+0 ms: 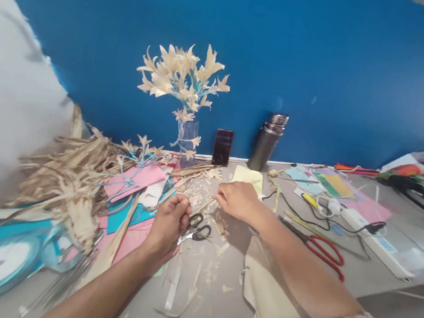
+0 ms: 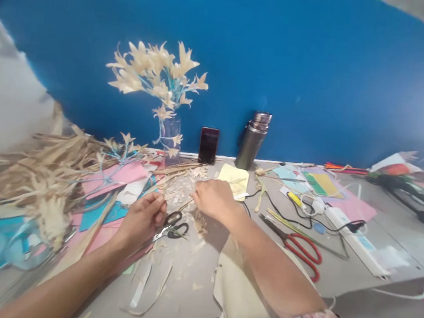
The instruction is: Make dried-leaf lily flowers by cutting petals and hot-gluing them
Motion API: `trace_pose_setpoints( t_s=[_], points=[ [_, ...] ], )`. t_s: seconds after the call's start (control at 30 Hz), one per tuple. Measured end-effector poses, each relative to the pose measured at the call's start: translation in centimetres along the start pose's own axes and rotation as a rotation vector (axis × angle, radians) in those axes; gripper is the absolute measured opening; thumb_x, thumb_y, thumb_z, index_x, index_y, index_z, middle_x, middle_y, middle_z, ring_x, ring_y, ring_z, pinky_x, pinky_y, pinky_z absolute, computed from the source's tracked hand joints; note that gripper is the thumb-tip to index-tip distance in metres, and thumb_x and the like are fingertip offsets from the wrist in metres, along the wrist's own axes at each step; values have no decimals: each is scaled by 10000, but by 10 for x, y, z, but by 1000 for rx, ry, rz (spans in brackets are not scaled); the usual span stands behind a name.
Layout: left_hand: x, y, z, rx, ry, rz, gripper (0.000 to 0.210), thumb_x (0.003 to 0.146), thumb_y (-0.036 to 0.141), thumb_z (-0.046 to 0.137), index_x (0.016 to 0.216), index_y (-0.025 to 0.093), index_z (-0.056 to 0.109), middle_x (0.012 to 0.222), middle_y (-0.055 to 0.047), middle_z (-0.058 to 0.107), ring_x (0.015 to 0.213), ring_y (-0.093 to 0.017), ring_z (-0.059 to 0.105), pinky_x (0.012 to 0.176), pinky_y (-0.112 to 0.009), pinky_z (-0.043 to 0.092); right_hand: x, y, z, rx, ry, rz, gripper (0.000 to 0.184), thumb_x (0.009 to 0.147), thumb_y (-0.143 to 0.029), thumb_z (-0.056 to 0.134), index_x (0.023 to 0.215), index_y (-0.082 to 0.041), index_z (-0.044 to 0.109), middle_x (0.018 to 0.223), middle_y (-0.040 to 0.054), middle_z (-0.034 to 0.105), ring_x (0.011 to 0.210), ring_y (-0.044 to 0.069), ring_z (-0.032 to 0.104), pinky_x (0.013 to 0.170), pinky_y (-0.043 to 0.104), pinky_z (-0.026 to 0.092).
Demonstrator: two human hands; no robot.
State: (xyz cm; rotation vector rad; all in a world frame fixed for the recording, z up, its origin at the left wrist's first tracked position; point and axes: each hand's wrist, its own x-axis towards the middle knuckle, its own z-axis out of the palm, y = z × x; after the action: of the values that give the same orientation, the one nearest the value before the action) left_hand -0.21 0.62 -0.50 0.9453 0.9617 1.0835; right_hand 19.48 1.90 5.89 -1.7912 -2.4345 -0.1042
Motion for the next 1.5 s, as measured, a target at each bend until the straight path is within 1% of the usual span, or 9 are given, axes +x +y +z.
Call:
trace_pose_setpoints(
  t_s=[0.17,0.4,0.7,0.87,0.97,1.03,1.13,1.27,1.5],
  points=[
    [0,2,0,7,9,11,338,825,473,637,690,193,503,429,79,421,369,-60,313,388,-173,209,-12,34,-21,-185,-394,132,359,757,-510,688,864,-171,741,954,152,759,918,324,703,681,316,440],
    [-2,2,2,70,7,18,350,849,482,607,692,185,508,439,73,420,388,-60,311,401,-177,191,-34,58,7,-69,-428,268,481,674,-585,735,991,-228,679,980,83,740,898,278,688,614,278,382],
    [-4,3,8,-22,-6,8,381,805,487,673,656,174,518,467,62,436,418,-59,325,437,-174,254,-49,69,-6,174,-267,309,138,702,-315,662,800,-222,631,748,11,699,664,183,624,520,257,294],
    [-6,1,8,-69,-30,-2,354,818,444,683,665,171,518,491,62,443,425,-58,335,438,-172,269,-51,89,-12,755,50,432,216,746,-388,688,795,-188,623,653,-3,668,548,134,564,504,233,349],
    [-7,3,9,-138,-54,-6,330,782,411,740,700,174,525,589,44,538,463,-59,399,458,-177,324,-43,90,-3,1162,370,454,302,732,-440,730,823,-176,616,657,9,675,521,124,551,481,229,379],
    [-9,5,11,-194,-86,-17,306,776,386,761,732,182,537,680,23,600,554,-82,503,526,-188,409,-35,79,10,1450,464,405,351,689,-442,780,853,-178,618,719,22,700,544,126,580,487,230,417],
    [-15,10,13,-227,-176,-49,271,780,355,775,743,178,573,961,-46,690,824,-140,634,736,-240,512,-26,49,31,1681,382,343,373,663,-417,827,861,-168,632,774,37,717,560,129,614,524,245,485],
    [-21,15,15,-220,-350,-99,213,777,329,784,760,170,644,1310,-104,620,1119,-265,623,938,-396,518,-26,15,44,1694,193,236,366,677,-394,839,875,-171,626,840,44,719,650,155,651,564,262,532],
    [-22,7,17,-262,-471,-131,212,801,337,765,766,161,652,1259,-97,640,1035,-250,660,940,-406,502,-33,4,43,1579,100,126,350,739,-439,783,886,-180,600,805,31,695,675,181,655,638,310,537]
  ],
)
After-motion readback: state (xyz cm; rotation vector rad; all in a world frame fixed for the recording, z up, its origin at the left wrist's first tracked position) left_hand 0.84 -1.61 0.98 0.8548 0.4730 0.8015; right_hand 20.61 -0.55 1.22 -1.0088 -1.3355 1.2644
